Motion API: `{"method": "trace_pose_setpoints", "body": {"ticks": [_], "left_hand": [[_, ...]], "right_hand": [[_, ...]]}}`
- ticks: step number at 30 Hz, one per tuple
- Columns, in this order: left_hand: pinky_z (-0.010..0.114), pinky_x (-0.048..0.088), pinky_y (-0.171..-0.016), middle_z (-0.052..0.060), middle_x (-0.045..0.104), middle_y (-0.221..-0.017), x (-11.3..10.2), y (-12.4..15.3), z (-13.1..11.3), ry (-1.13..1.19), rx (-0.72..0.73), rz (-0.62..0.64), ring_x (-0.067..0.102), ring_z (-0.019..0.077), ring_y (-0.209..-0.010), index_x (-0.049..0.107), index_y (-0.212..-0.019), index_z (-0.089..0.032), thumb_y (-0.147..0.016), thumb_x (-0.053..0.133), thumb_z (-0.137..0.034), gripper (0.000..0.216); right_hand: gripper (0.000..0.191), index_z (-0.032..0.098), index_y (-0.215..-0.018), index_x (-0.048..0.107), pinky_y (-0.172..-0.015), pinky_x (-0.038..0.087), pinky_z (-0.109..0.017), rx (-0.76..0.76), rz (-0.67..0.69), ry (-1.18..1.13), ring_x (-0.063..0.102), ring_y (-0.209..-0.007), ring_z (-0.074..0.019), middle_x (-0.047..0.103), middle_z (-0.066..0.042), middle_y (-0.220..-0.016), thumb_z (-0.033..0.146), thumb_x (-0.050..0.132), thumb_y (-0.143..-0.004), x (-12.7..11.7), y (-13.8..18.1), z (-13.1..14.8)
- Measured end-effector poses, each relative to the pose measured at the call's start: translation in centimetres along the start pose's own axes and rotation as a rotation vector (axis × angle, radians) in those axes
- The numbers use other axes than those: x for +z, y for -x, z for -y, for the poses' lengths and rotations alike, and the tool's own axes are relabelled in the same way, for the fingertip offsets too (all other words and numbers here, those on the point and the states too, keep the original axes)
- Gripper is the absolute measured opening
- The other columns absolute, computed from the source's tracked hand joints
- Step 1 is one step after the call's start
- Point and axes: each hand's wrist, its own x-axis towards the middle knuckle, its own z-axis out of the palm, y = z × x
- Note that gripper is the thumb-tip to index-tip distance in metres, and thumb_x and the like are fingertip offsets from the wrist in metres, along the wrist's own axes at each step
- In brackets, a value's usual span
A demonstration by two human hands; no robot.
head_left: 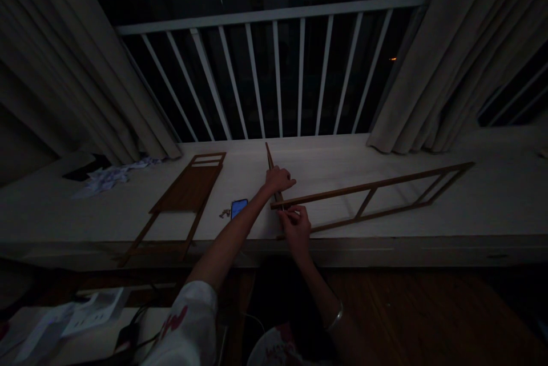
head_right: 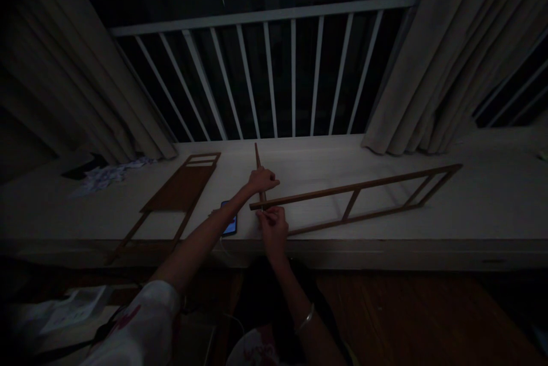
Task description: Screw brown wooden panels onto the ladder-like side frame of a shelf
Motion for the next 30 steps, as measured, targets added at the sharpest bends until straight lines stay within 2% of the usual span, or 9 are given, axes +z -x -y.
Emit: {"method": "trace_pose_setpoints", "body": {"ticks": [6,12,16,22,26,30], "left_hand": [[0.035,0.035,-0.087,0.006,0.061,-0.093,-0.1,0.0,-0.1,-0.003,0.0,0.006,0.048,0.0224,-0.102,0.064,-0.089,-0.025,-0.069,0.043,-0.056,0.042],[0.035,0.035,-0.087,0.006,0.061,-0.094,-0.3,0.1,-0.1,-0.006,-0.003,0.001,0.048,0.0224,-0.103,0.064,-0.09,-0.025,-0.069,0.043,-0.054,0.041],[0.035,0.036,-0.087,0.006,0.062,-0.093,-0.3,0.2,-0.1,-0.008,0.0,-0.001,0.047,0.0224,-0.103,0.064,-0.088,-0.025,-0.07,0.043,-0.055,0.042],[0.034,0.037,-0.086,0.006,0.062,-0.091,-0.2,0.1,-0.1,-0.007,0.005,-0.002,0.047,0.0225,-0.103,0.064,-0.088,-0.024,-0.069,0.043,-0.055,0.042],[0.034,0.037,-0.085,0.006,0.062,-0.09,-0.2,0.1,-0.1,-0.009,0.013,-0.007,0.047,0.0228,-0.103,0.065,-0.086,-0.024,-0.07,0.042,-0.056,0.043],[0.035,0.037,-0.085,0.006,0.063,-0.09,-0.3,0.1,-0.1,-0.01,0.018,-0.01,0.047,0.0237,-0.103,0.065,-0.086,-0.024,-0.07,0.041,-0.057,0.043]], "right_hand": [[0.034,0.019,-0.073,0.046,-0.034,0.036,-0.017,0.132,0.068,-0.038,0.049,-0.039,-0.0086,0.06,0.001,-0.059,0.049,0.059,-0.065,-0.3,-0.5,-1.0],[0.032,0.017,-0.072,0.05,-0.041,0.039,-0.019,0.064,0.175,0.001,0.056,-0.048,-0.0111,0.065,-0.003,-0.067,0.049,0.049,-0.073,-0.1,-0.3,-0.6],[0.03,0.018,-0.076,0.052,-0.044,0.039,-0.02,0.008,0.185,0.109,0.054,-0.047,-0.011,0.064,-0.001,-0.065,0.048,0.048,-0.076,-0.5,-0.3,-0.3],[0.028,0.02,-0.074,0.057,-0.055,0.041,-0.022,-0.111,0.168,0.338,0.057,-0.058,-0.0131,0.062,0.001,-0.063,0.047,0.052,-0.073,-2.0,-1.1,-0.1],[0.029,0.02,-0.075,0.058,-0.055,0.04,-0.022,-0.093,0.185,0.389,0.057,-0.057,-0.0128,0.063,0.001,-0.064,0.048,0.051,-0.073,-2.4,-1.5,-0.3],[0.03,0.02,-0.076,0.055,-0.055,0.043,-0.023,-0.022,0.266,0.265,0.06,-0.06,-0.0137,0.064,-0.001,-0.067,0.048,0.046,-0.076,-2.0,-1.5,-0.5]]}}
